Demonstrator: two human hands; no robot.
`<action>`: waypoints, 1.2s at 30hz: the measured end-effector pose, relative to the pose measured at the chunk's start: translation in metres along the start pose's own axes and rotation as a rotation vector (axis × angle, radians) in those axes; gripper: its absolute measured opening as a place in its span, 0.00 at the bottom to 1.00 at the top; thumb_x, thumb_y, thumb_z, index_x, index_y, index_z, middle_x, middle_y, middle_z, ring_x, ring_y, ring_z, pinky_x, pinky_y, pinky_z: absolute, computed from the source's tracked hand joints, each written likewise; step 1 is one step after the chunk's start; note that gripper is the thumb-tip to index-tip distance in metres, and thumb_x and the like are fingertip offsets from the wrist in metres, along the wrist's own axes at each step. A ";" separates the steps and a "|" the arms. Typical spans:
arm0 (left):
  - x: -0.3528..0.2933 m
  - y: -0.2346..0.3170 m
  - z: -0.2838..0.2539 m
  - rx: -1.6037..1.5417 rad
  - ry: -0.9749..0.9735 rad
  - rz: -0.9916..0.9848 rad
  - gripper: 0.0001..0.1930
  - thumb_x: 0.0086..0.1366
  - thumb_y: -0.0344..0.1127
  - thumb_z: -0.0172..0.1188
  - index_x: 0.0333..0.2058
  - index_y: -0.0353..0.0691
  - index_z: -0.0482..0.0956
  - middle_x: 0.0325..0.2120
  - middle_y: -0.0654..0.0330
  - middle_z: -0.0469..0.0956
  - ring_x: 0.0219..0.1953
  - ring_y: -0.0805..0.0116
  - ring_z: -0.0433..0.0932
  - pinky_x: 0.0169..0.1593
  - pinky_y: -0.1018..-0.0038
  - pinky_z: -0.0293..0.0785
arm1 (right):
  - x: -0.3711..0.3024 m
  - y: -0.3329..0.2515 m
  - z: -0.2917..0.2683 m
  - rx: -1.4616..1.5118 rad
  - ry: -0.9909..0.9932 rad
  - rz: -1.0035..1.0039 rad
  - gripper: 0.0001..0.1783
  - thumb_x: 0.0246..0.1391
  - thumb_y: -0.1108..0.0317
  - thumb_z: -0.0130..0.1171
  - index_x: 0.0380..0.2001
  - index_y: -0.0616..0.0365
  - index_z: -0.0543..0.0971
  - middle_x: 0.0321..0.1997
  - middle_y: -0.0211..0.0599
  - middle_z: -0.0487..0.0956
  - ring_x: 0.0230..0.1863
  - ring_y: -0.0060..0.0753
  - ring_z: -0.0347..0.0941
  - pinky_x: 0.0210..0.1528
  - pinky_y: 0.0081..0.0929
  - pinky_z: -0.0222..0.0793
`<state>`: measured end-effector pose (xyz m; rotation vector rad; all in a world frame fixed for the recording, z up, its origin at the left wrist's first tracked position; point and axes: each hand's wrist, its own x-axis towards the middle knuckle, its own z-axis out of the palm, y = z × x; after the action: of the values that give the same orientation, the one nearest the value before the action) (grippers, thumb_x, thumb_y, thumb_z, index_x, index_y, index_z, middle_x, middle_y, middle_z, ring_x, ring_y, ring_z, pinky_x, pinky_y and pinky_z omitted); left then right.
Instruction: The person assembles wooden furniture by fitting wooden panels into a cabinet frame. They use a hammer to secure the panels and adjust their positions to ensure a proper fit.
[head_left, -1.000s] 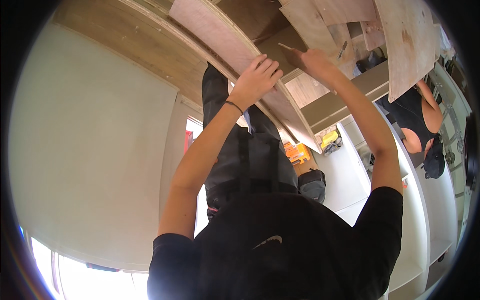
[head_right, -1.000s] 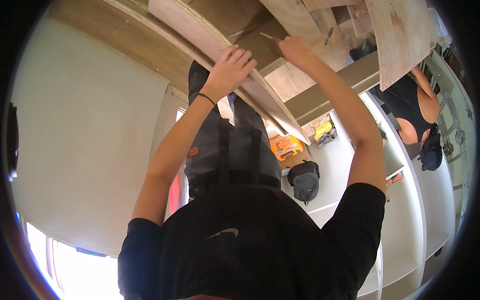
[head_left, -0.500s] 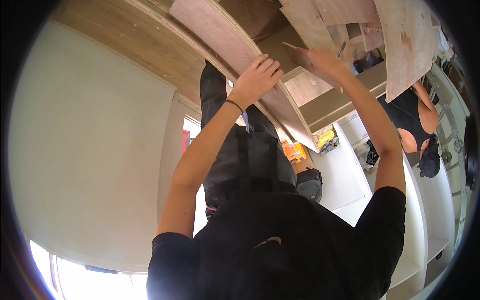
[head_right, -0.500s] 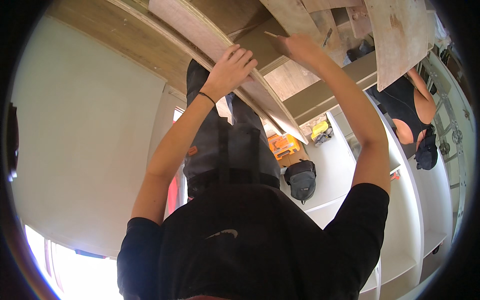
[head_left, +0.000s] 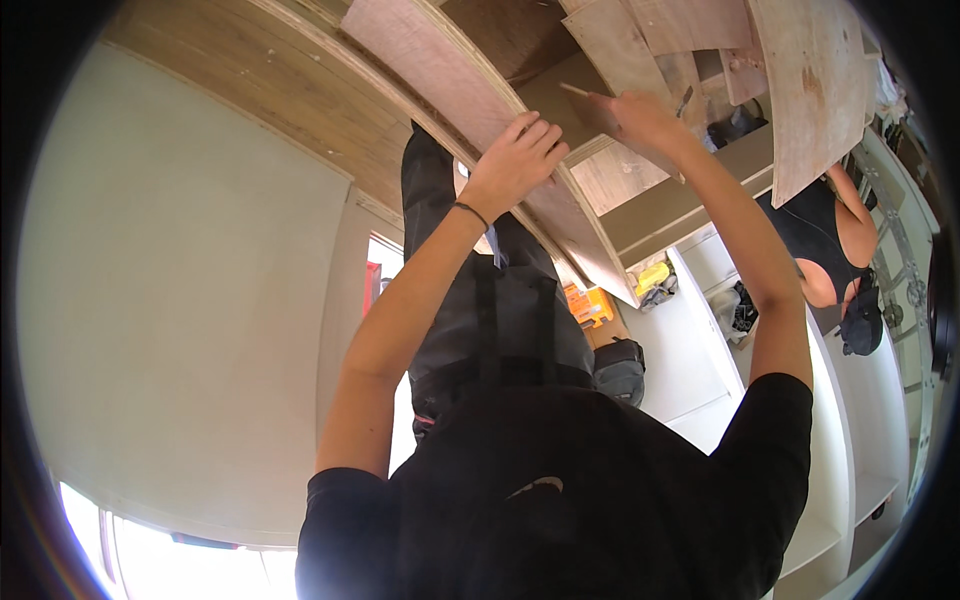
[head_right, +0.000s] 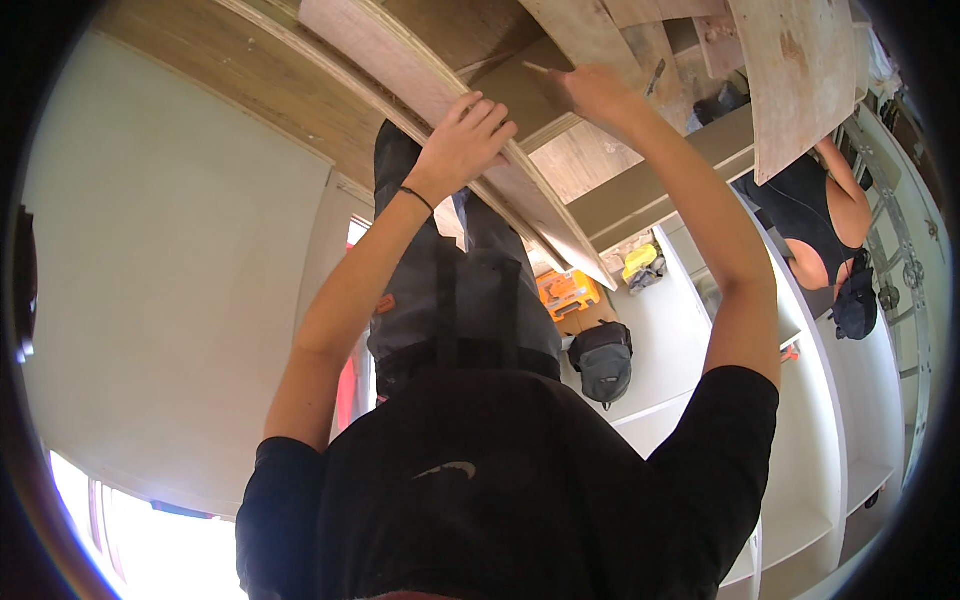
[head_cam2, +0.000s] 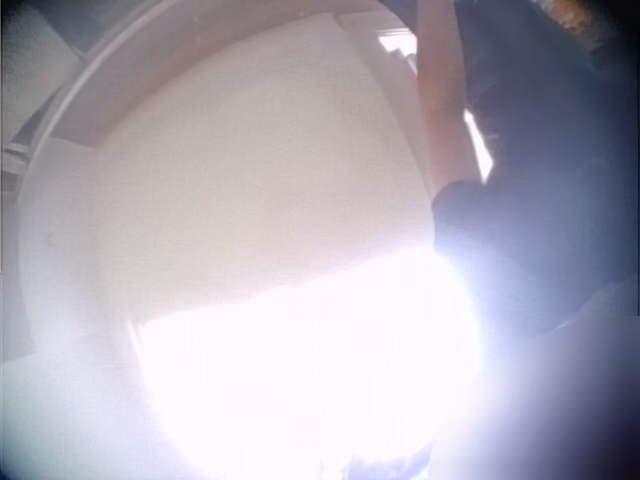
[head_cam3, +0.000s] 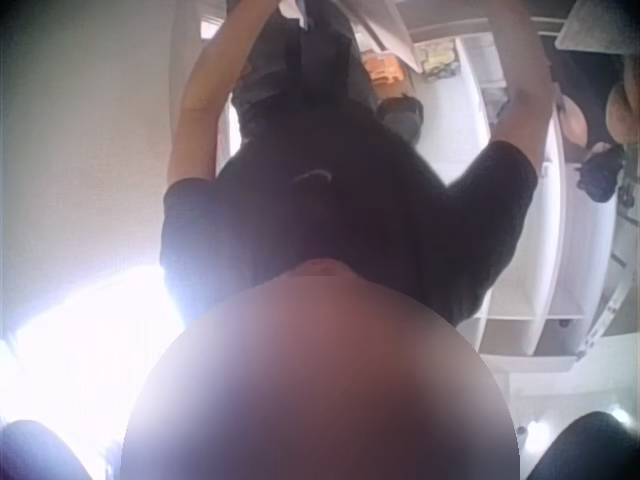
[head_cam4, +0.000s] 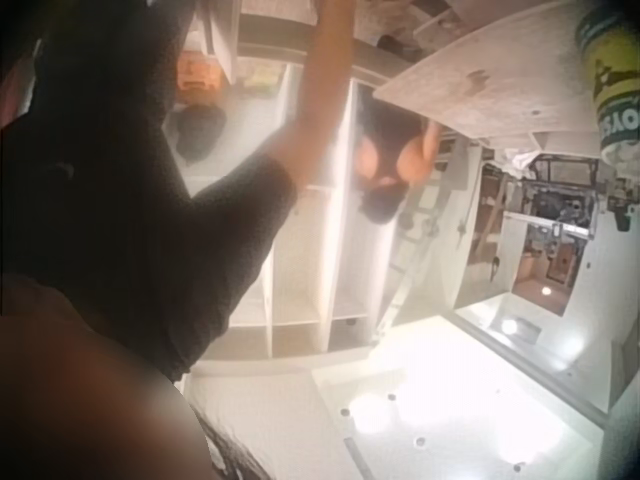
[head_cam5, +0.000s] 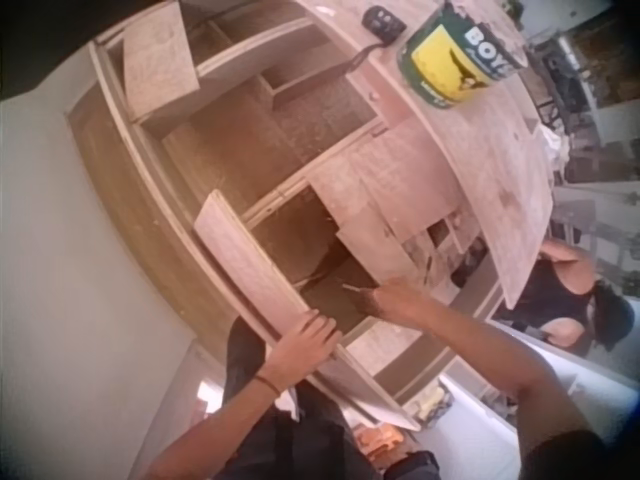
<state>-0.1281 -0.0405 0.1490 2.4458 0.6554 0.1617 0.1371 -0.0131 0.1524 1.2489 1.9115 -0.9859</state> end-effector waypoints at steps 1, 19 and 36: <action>0.000 0.000 0.000 0.002 -0.002 0.001 0.26 0.52 0.50 0.68 0.46 0.44 0.74 0.47 0.60 0.72 0.57 0.61 0.67 0.69 0.61 0.57 | 0.001 0.001 0.000 0.017 0.037 0.007 0.38 0.43 0.72 0.64 0.63 0.52 0.71 0.31 0.50 0.81 0.36 0.54 0.79 0.39 0.45 0.76; 0.000 0.000 0.000 0.006 0.008 0.003 0.27 0.51 0.51 0.68 0.46 0.44 0.74 0.47 0.60 0.73 0.57 0.61 0.67 0.68 0.61 0.57 | -0.001 0.000 0.004 -0.029 0.032 0.010 0.44 0.42 0.70 0.67 0.67 0.48 0.66 0.28 0.48 0.82 0.34 0.54 0.80 0.36 0.45 0.76; 0.001 0.001 -0.001 0.028 0.026 -0.001 0.24 0.52 0.49 0.67 0.45 0.44 0.75 0.47 0.60 0.73 0.57 0.62 0.68 0.69 0.62 0.57 | -0.004 0.006 0.004 -0.047 0.027 -0.008 0.42 0.41 0.70 0.64 0.65 0.48 0.69 0.26 0.52 0.80 0.31 0.56 0.79 0.35 0.47 0.75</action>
<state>-0.1273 -0.0401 0.1498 2.4736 0.6744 0.1849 0.1448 -0.0166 0.1526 1.2347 1.9506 -0.9276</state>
